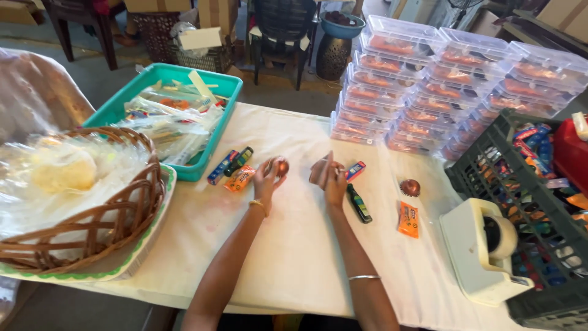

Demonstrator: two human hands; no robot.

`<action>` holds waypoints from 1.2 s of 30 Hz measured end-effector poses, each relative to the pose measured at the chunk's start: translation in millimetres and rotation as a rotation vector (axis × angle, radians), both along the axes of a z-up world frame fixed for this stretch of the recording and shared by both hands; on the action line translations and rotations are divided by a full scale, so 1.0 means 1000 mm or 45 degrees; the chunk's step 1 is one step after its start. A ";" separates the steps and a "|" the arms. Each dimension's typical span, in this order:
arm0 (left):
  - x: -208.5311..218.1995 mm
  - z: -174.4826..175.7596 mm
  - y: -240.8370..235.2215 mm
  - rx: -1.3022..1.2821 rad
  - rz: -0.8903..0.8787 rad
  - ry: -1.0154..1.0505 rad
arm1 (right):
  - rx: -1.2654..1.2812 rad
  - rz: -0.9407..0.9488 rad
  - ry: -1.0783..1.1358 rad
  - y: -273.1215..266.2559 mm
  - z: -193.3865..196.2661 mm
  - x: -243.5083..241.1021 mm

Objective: The person wraps several small items, including a blue box, a green box, and an orange packet, in a piece of cloth on a table. They then place the wrapped bundle into a clear plastic bag.

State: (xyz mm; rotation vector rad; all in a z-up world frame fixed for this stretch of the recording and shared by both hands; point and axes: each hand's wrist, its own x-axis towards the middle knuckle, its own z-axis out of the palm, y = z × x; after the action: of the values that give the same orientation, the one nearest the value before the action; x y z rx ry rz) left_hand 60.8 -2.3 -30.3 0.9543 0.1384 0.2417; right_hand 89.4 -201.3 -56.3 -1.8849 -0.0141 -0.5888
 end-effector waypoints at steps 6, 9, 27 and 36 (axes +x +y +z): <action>0.009 -0.023 0.018 -0.226 -0.280 0.054 | 0.567 0.359 -0.244 0.034 0.058 -0.066; 0.013 -0.056 0.006 -0.309 -0.554 -0.265 | -0.246 0.411 -0.617 0.058 0.094 -0.103; -0.088 0.042 -0.047 1.214 0.002 -0.842 | 0.460 0.473 0.039 0.017 0.030 -0.037; -0.035 -0.011 -0.041 -0.190 -0.264 0.330 | -0.935 -0.030 -0.501 0.068 0.128 -0.124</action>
State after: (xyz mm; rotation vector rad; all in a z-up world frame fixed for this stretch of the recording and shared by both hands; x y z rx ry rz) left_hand 26.2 -42.9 -41.1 0.8415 0.2896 -0.0843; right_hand -34.4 -133.3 71.3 -2.4320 -0.5276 -1.0647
